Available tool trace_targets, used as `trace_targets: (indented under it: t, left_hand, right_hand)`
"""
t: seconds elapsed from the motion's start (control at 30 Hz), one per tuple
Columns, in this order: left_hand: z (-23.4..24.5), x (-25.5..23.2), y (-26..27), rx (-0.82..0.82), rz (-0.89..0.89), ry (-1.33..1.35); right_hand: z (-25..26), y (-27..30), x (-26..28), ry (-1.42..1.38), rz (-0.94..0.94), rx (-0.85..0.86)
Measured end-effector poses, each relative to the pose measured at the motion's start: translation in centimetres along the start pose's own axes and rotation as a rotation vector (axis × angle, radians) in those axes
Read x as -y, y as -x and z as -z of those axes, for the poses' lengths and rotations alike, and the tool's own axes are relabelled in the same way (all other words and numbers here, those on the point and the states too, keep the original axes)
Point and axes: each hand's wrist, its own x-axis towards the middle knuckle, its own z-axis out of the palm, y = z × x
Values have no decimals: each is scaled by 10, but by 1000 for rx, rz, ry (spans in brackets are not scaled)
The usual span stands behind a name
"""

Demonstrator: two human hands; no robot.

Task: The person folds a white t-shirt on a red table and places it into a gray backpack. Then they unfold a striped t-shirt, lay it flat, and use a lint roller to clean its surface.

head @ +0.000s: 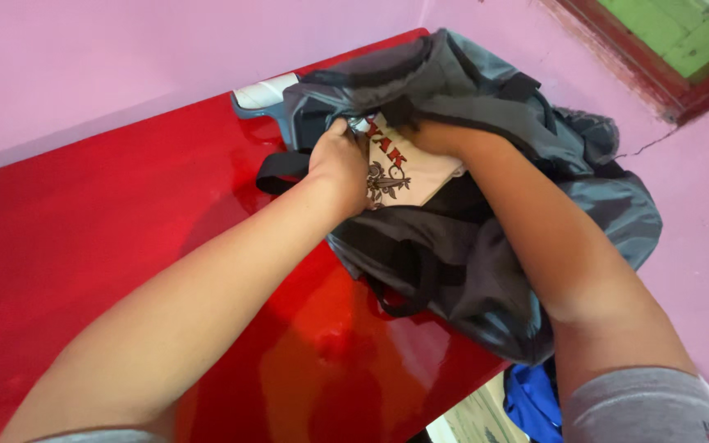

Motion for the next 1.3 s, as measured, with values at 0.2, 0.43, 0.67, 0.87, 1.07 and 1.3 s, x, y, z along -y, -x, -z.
trace_targets:
  t: [0.2, 0.43, 0.67, 0.87, 1.07, 1.3]
  left_hand:
    - [-8, 14, 7, -17, -35, 159]
    - [-19, -9, 7, -153, -4, 78]
    - [-30, -26, 39, -717, -323, 319]
    - [-9, -14, 85, -417, -391, 573]
    - [-7, -23, 105, -723, -506, 684]
    - [-41, -37, 113, -891, -292, 627]
  right_hand:
    - [-11, 10, -10, -180, -11, -6]
    - [-41, 40, -19, 118, 164, -94]
    - [-11, 72, -40, -62, 64, 126]
    - [-10, 83, -44, 61, 248, -139]
    - [-2, 103, -31, 106, -125, -8]
    - [-3, 148, 3, 1, 181, -182]
